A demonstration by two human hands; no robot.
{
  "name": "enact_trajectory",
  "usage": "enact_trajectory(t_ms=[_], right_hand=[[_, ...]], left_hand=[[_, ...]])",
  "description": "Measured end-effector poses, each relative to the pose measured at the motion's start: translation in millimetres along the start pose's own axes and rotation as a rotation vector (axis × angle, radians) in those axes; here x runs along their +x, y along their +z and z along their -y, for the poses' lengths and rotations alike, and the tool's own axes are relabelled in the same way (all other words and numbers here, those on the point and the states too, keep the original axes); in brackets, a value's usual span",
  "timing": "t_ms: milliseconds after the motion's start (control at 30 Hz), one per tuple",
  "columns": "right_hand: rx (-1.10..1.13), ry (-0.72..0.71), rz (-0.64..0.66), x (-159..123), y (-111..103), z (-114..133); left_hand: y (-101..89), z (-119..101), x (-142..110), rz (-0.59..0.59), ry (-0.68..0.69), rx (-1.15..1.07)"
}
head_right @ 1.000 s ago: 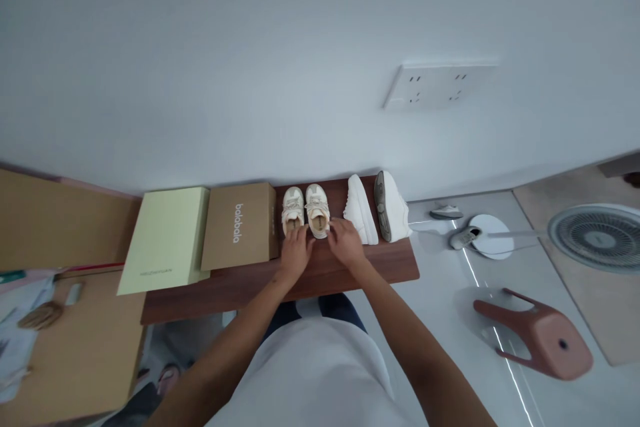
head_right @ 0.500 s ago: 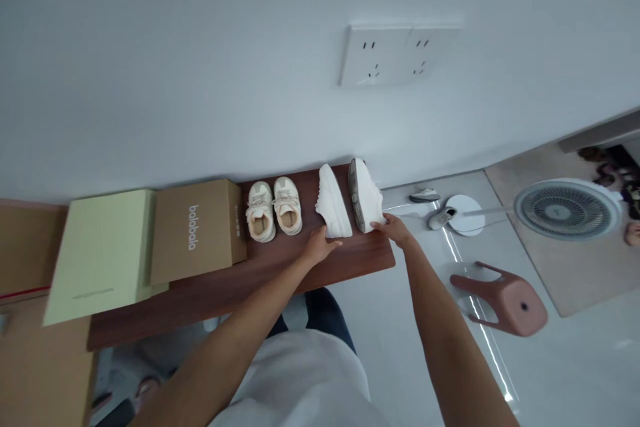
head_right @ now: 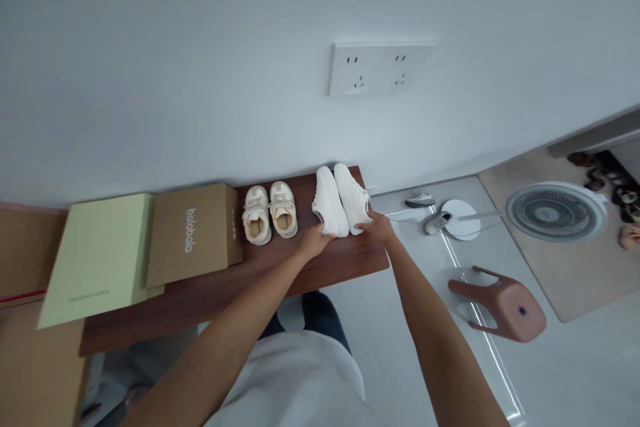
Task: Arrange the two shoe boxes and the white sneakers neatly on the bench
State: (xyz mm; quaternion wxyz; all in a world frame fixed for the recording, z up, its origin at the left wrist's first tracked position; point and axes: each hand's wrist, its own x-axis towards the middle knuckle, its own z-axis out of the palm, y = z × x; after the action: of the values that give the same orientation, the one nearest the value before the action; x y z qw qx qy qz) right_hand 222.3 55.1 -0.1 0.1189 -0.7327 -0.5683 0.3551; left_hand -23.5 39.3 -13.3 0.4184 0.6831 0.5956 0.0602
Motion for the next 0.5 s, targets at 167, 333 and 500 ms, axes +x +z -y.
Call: enact_trajectory(t_ms=[167,333,500], right_hand=[[-0.168,-0.068,-0.078,-4,-7,14],[-0.432,-0.093,-0.071,-16,-11,24],[-0.635,-0.169,-0.042,-29,0,35]], left_hand=[[-16.6,-21,-7,0.036,0.036,0.105],[-32.1,-35,-17,0.102,0.106,0.254],[-38.9,-42,-21,0.150,0.183,0.344]])
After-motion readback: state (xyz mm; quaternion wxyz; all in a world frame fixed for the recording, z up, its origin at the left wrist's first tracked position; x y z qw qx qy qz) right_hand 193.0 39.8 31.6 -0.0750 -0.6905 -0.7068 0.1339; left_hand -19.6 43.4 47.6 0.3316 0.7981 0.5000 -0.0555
